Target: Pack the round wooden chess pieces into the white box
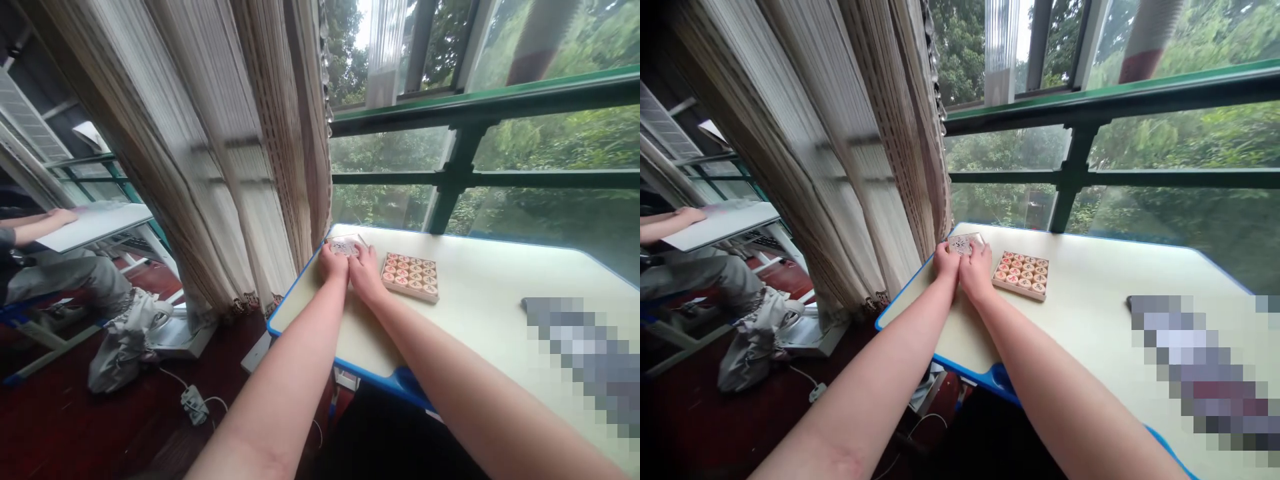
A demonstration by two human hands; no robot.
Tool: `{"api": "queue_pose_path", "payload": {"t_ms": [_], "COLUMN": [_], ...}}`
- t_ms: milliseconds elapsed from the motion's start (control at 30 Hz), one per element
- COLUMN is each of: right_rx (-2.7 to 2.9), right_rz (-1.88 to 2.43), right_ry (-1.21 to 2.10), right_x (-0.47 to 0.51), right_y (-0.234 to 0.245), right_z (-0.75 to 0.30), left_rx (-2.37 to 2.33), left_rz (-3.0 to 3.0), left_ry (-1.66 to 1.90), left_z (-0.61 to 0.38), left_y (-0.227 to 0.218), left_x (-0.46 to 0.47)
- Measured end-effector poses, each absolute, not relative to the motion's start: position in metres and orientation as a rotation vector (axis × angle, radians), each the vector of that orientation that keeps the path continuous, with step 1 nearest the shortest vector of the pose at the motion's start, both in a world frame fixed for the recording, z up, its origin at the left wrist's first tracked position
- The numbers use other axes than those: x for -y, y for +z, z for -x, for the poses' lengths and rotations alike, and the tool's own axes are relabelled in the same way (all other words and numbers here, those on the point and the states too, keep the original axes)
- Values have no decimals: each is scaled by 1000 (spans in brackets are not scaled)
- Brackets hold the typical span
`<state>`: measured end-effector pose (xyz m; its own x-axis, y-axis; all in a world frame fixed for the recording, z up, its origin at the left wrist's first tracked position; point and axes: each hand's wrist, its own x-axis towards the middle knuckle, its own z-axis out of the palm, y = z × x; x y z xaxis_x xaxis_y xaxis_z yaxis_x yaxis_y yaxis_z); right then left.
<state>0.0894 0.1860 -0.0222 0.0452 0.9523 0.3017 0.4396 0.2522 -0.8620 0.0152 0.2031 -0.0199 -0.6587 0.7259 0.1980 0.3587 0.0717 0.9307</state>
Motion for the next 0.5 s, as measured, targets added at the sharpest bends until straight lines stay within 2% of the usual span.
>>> {"api": "queue_pose_path", "payload": {"t_ms": [267,500], "right_rx": [1480,1481], "right_rz": [1296,1357], "right_ry": [683,793], "right_x": [-191,-191], "right_y": [-25,-24], "right_z": [-100,-103], "left_rx": [-1933,-1800], "left_rz": [-856,-861], "left_ry": [1778,1773], "left_z": [-13,-14], "left_y": [-22,-29], "left_x": [-211,-218]}}
